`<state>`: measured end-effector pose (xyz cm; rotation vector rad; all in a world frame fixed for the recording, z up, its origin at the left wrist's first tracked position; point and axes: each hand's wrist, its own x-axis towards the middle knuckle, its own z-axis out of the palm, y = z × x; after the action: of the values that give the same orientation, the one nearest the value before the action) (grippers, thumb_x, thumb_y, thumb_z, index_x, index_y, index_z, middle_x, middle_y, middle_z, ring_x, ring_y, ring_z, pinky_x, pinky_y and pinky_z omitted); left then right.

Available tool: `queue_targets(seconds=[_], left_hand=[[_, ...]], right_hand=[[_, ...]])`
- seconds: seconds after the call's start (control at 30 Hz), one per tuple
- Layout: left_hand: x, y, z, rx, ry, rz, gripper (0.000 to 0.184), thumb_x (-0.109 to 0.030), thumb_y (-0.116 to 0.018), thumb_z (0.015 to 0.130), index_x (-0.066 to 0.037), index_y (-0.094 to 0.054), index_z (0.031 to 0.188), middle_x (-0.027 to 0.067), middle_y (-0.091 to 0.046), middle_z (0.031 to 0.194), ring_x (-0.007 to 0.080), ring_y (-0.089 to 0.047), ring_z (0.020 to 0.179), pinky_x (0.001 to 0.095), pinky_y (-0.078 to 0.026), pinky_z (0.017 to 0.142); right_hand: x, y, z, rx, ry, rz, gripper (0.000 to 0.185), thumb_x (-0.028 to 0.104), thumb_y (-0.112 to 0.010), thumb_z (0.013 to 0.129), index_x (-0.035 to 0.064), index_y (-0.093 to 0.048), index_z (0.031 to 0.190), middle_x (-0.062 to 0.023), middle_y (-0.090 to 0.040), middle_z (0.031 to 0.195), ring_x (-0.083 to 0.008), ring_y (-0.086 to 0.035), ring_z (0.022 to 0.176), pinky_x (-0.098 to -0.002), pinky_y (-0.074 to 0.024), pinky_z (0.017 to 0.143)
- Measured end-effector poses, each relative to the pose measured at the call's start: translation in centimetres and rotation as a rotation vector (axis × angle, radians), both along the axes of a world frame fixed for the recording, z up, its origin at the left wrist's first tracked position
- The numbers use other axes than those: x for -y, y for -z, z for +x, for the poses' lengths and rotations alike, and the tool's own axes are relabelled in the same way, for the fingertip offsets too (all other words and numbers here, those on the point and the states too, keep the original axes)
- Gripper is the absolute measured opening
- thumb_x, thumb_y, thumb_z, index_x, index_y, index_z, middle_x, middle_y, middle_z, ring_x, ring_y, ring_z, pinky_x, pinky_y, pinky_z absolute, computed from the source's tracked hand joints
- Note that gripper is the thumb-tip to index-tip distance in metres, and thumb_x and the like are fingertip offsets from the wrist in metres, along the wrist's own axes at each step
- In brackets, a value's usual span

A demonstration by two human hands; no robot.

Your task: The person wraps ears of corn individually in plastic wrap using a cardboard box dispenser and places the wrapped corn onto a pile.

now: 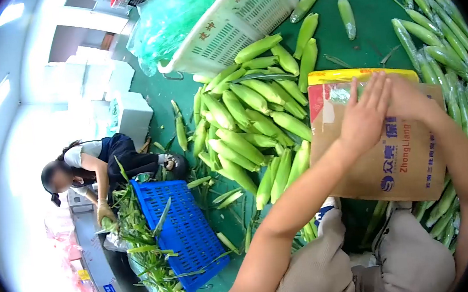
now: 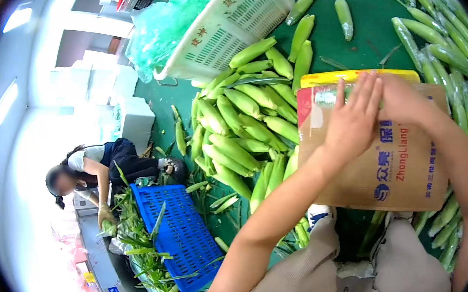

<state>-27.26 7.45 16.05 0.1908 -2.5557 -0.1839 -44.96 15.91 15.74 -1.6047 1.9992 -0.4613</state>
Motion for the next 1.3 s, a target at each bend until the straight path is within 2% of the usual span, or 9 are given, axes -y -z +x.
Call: queue_targets(seconds=[0.23, 0.3, 0.37, 0.5, 0.77, 0.9, 1.0, 1.17, 1.3], left_hand=[[-3.7, -1.7, 1.7, 0.424, -0.048, 0.178, 0.046, -0.016, -0.069, 0.08, -0.005, -0.062, 0.124, 0.0135, -0.071, 0.105, 0.0301, -0.071, 0.09, 0.0478, -0.055, 0.08], [-3.7, -1.3, 2.2, 0.455, 0.022, 0.361, 0.032, -0.011, -0.069, 0.077, -0.007, -0.065, 0.108, 0.0188, -0.072, 0.084, 0.0393, -0.071, 0.077, 0.0523, -0.056, 0.071], [-4.4, -2.5, 2.1, 0.787, 0.058, 0.396, 0.043, -0.024, -0.078, 0.073, -0.007, -0.068, 0.111, 0.0217, -0.072, 0.094, 0.0415, -0.071, 0.087, 0.0529, -0.055, 0.077], [-5.6, -5.1, 1.4, 0.888, 0.288, 0.524, 0.053, -0.039, -0.08, 0.075, -0.004, -0.069, 0.114, 0.0231, -0.073, 0.104, 0.0409, -0.07, 0.096, 0.0497, -0.055, 0.084], [-13.6, 3.0, 14.0, 1.761, 1.034, 0.71, 0.051, -0.033, -0.075, 0.077, -0.003, -0.067, 0.117, 0.024, -0.072, 0.111, 0.042, -0.068, 0.106, 0.049, -0.055, 0.089], [-11.1, 3.2, 14.9, 1.572, 0.765, 1.031, 0.072, -0.032, -0.08, 0.078, -0.001, -0.057, 0.138, 0.0255, -0.059, 0.137, 0.0348, -0.057, 0.129, 0.0423, -0.047, 0.105], [-7.8, 3.1, 16.4, 1.052, 0.63, 1.362, 0.064, -0.018, -0.08, 0.079, 0.002, -0.056, 0.135, 0.018, -0.065, 0.126, 0.0319, -0.059, 0.121, 0.0452, -0.048, 0.104], [-2.0, -7.3, 13.2, 0.824, 0.169, 0.759, 0.057, 0.0, -0.072, 0.089, -0.001, -0.053, 0.143, 0.0166, -0.064, 0.127, 0.0293, -0.065, 0.108, 0.0421, -0.055, 0.092], [-8.2, -3.1, 9.5, -0.459, 0.085, 1.791, 0.049, -0.022, -0.058, 0.1, -0.004, -0.046, 0.144, 0.015, -0.064, 0.111, 0.0287, -0.064, 0.092, 0.0409, -0.057, 0.082]], right_hand=[[-3.5, -3.1, -2.6, 0.369, -0.31, 0.133, 0.053, 0.039, -0.076, 0.088, 0.0014, -0.067, 0.124, -0.0185, -0.07, 0.125, -0.032, -0.066, 0.117, -0.0408, -0.0507, 0.1], [-4.2, -5.0, -3.3, 0.482, 0.191, -0.048, 0.032, 0.025, -0.056, 0.103, -0.0005, -0.067, 0.119, -0.0161, -0.069, 0.125, -0.0309, -0.064, 0.118, -0.0408, -0.0495, 0.104], [-2.0, 0.6, -3.5, 0.091, -0.352, -0.371, 0.047, 0.03, -0.057, 0.104, 0.0057, -0.057, 0.144, -0.0155, -0.055, 0.15, -0.0337, -0.047, 0.142, -0.0486, -0.0352, 0.12], [-4.3, 5.2, 1.6, -0.331, -0.471, -0.296, 0.06, 0.053, -0.055, 0.101, 0.0289, -0.048, 0.156, 0.0056, -0.034, 0.168, -0.0232, -0.02, 0.159, -0.0594, -0.009, 0.127], [-4.7, 5.6, 3.0, -0.385, -0.412, -0.339, 0.063, 0.054, -0.058, 0.097, 0.0283, -0.049, 0.154, 0.0025, -0.036, 0.166, -0.022, -0.026, 0.156, -0.0579, -0.0148, 0.126], [-12.8, 0.2, 10.0, 0.19, -0.284, -0.432, 0.079, 0.061, -0.075, 0.081, 0.0044, -0.058, 0.133, -0.0198, -0.061, 0.132, -0.0391, -0.054, 0.131, -0.0527, -0.0421, 0.11], [-18.9, -1.3, 13.8, 0.489, -0.361, 0.177, 0.093, 0.058, -0.087, 0.07, 0.0028, -0.052, 0.136, -0.0242, -0.064, 0.121, -0.0412, -0.063, 0.115, -0.0505, -0.0491, 0.098], [-20.0, 2.5, 14.4, 1.093, 0.107, 0.028, 0.082, 0.027, -0.096, 0.067, 0.0011, -0.05, 0.131, -0.0184, -0.063, 0.11, -0.0299, -0.063, 0.105, -0.0412, -0.0501, 0.086], [-18.8, 2.6, 14.2, 1.211, 0.215, -0.256, 0.087, 0.023, -0.094, 0.069, 0.0033, -0.047, 0.141, -0.0145, -0.064, 0.112, -0.0278, -0.064, 0.106, -0.0392, -0.0522, 0.088]])
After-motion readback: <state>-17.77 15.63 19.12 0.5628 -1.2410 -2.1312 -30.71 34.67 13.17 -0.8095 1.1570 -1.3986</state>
